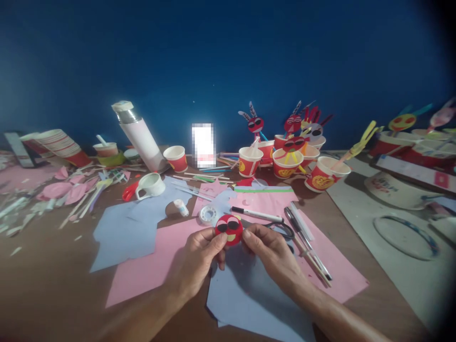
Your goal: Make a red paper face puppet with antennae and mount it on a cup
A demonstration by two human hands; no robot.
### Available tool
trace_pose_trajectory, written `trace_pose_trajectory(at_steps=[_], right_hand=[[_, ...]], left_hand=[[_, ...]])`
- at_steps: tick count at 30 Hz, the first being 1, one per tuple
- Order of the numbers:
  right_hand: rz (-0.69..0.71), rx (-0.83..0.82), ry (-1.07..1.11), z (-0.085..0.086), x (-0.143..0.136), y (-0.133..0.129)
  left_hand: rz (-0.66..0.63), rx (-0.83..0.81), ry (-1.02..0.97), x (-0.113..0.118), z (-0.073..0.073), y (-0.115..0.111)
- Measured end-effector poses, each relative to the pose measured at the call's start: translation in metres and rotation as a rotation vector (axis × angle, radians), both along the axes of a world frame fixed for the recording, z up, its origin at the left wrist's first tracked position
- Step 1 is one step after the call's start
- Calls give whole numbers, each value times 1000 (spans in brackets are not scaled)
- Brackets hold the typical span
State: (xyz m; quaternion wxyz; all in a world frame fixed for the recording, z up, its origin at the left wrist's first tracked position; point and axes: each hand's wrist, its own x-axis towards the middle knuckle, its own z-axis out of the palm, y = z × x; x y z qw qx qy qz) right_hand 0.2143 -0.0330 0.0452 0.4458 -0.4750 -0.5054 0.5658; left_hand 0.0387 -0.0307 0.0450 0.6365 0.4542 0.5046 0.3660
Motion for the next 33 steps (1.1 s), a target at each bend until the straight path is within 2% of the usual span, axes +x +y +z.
trace_pose_trajectory(at_steps=[5,12,21,27,33], right_hand=[[-19,-35,43,1,-1,0],[-137,-21,79,3,-1,3],[-105,-2,68,3,-1,2],[-127,-43,64,11,-1,1],[-99,-60,123,3,-2,2]], left_hand=[[-26,-9,12,1,-1,1],[37,-11,-3,0,-3,3],[55,63,49,1,5,9],[49,170,3,2,1,13],[45,169,-8,0,1,11]])
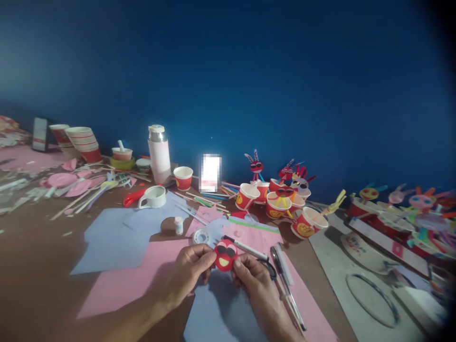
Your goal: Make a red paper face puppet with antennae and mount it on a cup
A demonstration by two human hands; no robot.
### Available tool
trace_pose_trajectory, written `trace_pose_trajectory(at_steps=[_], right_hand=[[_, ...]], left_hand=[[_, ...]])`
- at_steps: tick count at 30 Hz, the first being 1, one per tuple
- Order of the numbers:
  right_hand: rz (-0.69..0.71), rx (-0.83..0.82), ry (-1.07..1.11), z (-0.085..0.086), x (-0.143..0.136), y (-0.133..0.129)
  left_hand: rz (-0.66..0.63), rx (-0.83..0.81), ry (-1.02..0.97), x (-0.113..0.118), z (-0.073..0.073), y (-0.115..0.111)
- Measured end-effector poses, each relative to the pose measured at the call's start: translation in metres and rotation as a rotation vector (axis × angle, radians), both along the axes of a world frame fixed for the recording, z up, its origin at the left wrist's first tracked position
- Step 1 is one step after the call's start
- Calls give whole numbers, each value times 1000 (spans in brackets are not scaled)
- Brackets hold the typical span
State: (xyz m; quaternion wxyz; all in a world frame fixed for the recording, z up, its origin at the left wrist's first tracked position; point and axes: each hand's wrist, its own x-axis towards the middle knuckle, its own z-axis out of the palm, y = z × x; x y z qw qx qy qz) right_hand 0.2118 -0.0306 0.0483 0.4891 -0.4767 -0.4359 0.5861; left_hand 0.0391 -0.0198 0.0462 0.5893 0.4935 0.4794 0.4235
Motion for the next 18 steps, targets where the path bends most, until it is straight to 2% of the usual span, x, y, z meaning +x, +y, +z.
trace_pose_trajectory(at_steps=[4,10,18], right_hand=[[2,27,15,-3,1,1],[-15,65,2,3,6,2],[-26,97,-9,7,4,0]], left_hand=[[9,-21,-10,0,4,0],[71,28,-65,1,12,4],[91,41,-103,0,7,8]])
